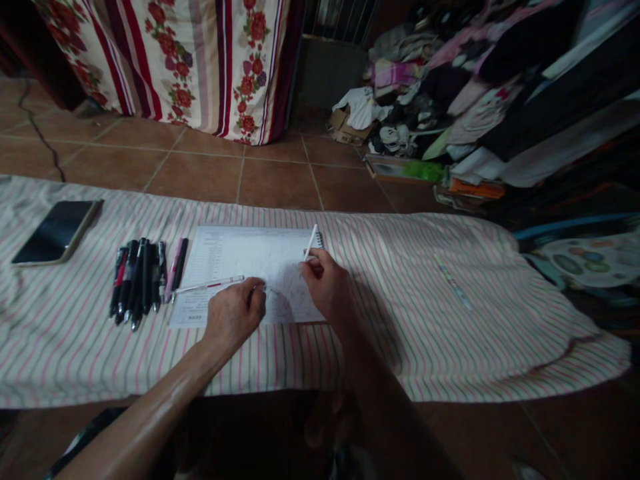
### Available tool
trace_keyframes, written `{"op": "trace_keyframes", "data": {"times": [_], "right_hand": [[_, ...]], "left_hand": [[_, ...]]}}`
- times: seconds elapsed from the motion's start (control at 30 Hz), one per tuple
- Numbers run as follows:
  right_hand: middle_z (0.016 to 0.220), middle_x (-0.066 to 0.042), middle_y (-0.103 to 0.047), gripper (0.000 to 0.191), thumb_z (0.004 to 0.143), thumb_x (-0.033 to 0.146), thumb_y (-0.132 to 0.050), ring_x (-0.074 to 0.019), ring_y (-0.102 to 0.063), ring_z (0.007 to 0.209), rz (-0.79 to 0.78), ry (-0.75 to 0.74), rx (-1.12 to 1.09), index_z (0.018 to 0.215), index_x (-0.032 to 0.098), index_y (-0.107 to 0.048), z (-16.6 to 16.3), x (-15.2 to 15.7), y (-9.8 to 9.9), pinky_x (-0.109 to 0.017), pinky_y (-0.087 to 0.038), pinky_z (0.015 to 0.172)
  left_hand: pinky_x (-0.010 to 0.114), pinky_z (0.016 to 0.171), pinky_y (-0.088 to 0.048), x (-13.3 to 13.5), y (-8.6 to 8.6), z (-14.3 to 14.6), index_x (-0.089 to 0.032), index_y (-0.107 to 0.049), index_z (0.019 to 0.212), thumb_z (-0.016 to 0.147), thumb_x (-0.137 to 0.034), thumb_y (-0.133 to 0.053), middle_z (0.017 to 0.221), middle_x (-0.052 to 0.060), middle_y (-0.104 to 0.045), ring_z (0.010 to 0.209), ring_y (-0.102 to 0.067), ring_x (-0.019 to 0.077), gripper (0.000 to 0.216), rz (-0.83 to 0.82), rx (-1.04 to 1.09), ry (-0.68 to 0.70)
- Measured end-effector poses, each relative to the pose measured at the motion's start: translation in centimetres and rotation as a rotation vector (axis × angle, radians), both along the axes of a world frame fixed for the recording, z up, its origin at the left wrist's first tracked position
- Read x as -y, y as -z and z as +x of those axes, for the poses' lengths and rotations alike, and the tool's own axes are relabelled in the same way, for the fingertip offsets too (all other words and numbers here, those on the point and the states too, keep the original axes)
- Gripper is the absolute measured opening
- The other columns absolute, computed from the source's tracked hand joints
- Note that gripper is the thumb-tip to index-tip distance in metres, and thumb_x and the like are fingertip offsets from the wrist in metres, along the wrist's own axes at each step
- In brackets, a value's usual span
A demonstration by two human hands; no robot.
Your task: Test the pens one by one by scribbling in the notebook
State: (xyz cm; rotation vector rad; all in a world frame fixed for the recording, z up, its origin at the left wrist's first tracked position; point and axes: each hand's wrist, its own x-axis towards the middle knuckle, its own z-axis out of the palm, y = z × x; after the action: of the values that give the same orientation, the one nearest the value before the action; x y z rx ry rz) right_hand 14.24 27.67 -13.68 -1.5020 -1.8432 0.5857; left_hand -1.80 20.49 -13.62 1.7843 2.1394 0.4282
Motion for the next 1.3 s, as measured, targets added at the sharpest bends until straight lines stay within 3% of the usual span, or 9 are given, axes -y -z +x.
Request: {"op": "trace_keyframes", "data": {"times": [0.2,0.43,0.83,1.3], "right_hand": [[0.074,-0.002,-0.068,0.032,0.076,0.025,-0.057,-0.0171,-0.065,0.068,-0.021,0.017,-0.040,0.106,0.018,-0.052,0.7,-0.3,0.4,-0.028,-0.047,0.066],[0.073,0.000,-0.068,0.014,0.076,0.023,-0.059,-0.0143,-0.063,0.065,-0.034,-0.068,0.076,0.090,0.021,-0.060,1.0,-0.1,0.3,-0.024,-0.045,0.062],[0.073,-0.002,-0.067,0.003,0.076,0.017,-0.062,-0.0145,-0.061,0.068,0.013,-0.208,0.240,0.079,0.018,-0.061,0.5,0.3,0.8,-0.024,-0.041,0.064],[0.082,-0.003,-0.065,0.005,0.080,0.020,-0.059,-0.0154,-0.060,0.077,0.032,-0.246,0.388,0.085,0.019,-0.058,-0.1,0.7,1.4,-0.026,-0.041,0.068]], "left_hand": [[0.030,0.063,-0.038,0.0,0.2,-0.1,-0.022,-0.066,0.102,0.088,-0.032,-0.037,0.081,0.005,-0.071,0.075,-0.065,0.0212,0.033,0.021,0.023,-0.003],[0.029,0.062,-0.038,0.1,0.4,-0.2,-0.023,-0.066,0.101,0.087,-0.032,-0.038,0.080,0.005,-0.072,0.074,-0.065,0.0209,0.032,0.037,0.022,-0.003],[0.030,0.062,-0.039,0.1,0.5,-0.1,-0.022,-0.066,0.101,0.088,-0.033,-0.037,0.081,0.005,-0.072,0.074,-0.066,0.0217,0.033,0.038,0.010,0.005],[0.029,0.065,-0.040,0.2,0.3,-0.2,-0.022,-0.065,0.102,0.089,-0.032,-0.036,0.086,0.005,-0.071,0.079,-0.065,0.0207,0.033,0.029,0.014,0.037]]}}
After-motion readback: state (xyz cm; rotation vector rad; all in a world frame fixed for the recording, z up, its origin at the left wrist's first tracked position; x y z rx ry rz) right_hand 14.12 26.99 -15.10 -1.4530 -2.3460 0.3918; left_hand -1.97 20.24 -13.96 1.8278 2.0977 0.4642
